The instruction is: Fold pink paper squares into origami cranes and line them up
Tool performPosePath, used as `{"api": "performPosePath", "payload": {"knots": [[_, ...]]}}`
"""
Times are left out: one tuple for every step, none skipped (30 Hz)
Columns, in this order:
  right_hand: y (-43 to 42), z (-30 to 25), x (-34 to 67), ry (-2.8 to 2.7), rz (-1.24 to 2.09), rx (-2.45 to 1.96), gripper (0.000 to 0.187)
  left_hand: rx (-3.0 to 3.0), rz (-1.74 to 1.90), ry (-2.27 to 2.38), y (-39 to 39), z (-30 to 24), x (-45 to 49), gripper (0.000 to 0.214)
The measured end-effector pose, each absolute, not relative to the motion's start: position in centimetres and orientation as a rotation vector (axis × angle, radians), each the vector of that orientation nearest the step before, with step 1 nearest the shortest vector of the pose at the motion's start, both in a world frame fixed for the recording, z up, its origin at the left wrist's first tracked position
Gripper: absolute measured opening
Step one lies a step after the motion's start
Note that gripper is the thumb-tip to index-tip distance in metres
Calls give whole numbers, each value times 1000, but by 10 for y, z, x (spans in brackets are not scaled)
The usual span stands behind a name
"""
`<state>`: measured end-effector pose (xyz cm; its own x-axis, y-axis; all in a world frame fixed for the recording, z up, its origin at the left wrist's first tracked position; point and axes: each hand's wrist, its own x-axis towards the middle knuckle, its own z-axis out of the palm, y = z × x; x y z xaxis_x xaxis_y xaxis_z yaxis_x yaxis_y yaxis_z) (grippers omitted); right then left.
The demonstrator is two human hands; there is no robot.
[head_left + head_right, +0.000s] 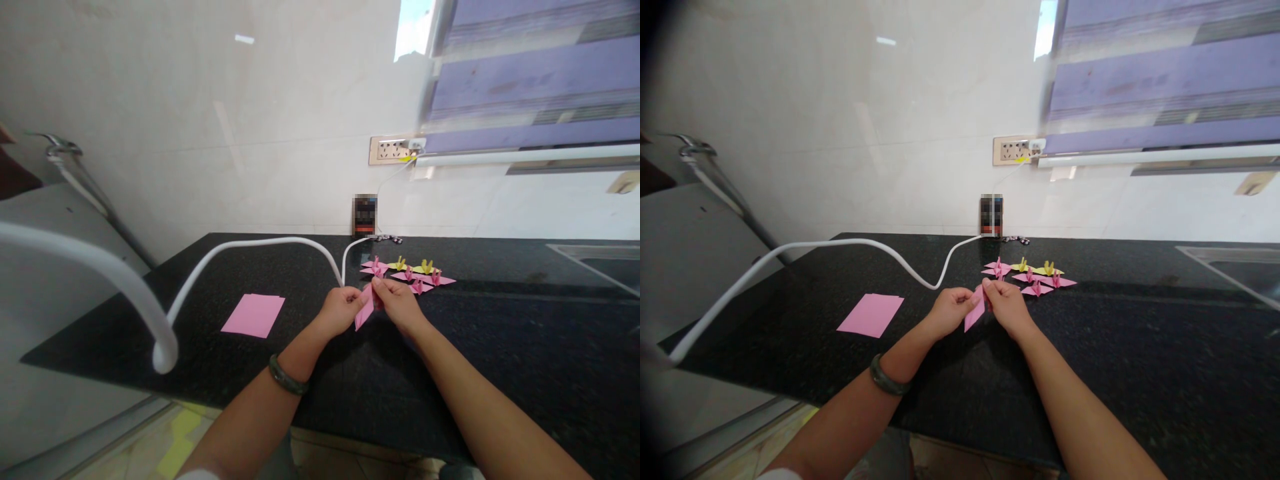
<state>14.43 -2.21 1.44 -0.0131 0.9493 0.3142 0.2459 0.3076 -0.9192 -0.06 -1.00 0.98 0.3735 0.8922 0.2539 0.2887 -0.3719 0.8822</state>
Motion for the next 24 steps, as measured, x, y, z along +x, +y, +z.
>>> {"api": "performPosePath", "payload": {"knots": [[-22, 15, 144, -1481, 853, -1150, 36, 1814, 1003, 1011, -9, 9, 0, 30], [-22, 16, 144, -1475, 883, -1140, 33, 1765, 1022, 993, -8, 8, 1, 29], [-22, 16, 144, -1482, 908, -1122, 30, 1719, 1040, 975, -7, 8, 1, 27], [-22, 16, 144, -1498, 922, -1102, 28, 1678, 1057, 962, -7, 8, 2, 27], [-22, 16, 144, -1511, 921, -1087, 27, 1645, 1069, 958, -7, 8, 2, 29], [-21, 15, 144, -1518, 908, -1082, 26, 1619, 1080, 962, -7, 8, 3, 32], [-21, 14, 144, -1518, 883, -1088, 25, 1595, 1092, 971, -7, 9, 3, 37], [-20, 13, 144, -1518, 852, -1102, 24, 1572, 1105, 979, -8, 10, 3, 41], [-19, 11, 144, -1511, 822, -1118, 23, 1550, 1119, 984, -9, 11, 3, 45], [-18, 9, 144, -1505, 804, -1131, 23, 1531, 1132, 983, -9, 12, 3, 47], [-18, 8, 144, -1493, 799, -1137, 23, 1519, 1144, 979, -10, 13, 3, 47], [-17, 7, 143, -1473, 812, -1139, 23, 1516, 1158, 977, -11, 13, 3, 47], [-17, 7, 142, -1440, 840, -1138, 24, 1521, 1169, 977, -11, 13, 3, 47], [-18, 7, 141, -1397, 880, -1133, 25, 1532, 1180, 979, -12, 13, 3, 46], [-18, 7, 139, -1348, 926, -1122, 28, 1544, 1190, 982, -12, 13, 3, 45], [-19, 8, 138, -1303, 974, -1107, 32, 1557, 1198, 986, -13, 12, 3, 44], [-19, 9, 137, -1272, 1020, -1092, 35, 1569, 1201, 991, -13, 12, 3, 43], [-20, 10, 137, -1264, 1058, -1077, 36, 1578, 1199, 998, -13, 11, 3, 42], [-21, 11, 136, -1274, 1084, -1062, 34, 1586, 1195, 1007, -13, 11, 3, 42], [-22, 11, 136, -1291, 1095, -1051, 30, 1593, 1188, 1017, -13, 11, 3, 42], [-22, 11, 137, -1310, 1092, -1042, 27, 1600, 1176, 1028, -13, 11, 3, 41], [-22, 11, 137, -1326, 1077, -1036, 26, 1610, 1155, 1040, -13, 11, 3, 40], [-22, 11, 138, -1337, 1056, -1032, 25, 1625, 1125, 1049, -13, 11, 3, 37], [-22, 10, 139, -1342, 1032, -1034, 24, 1646, 1087, 1054, -12, 10, 3, 34]]}}
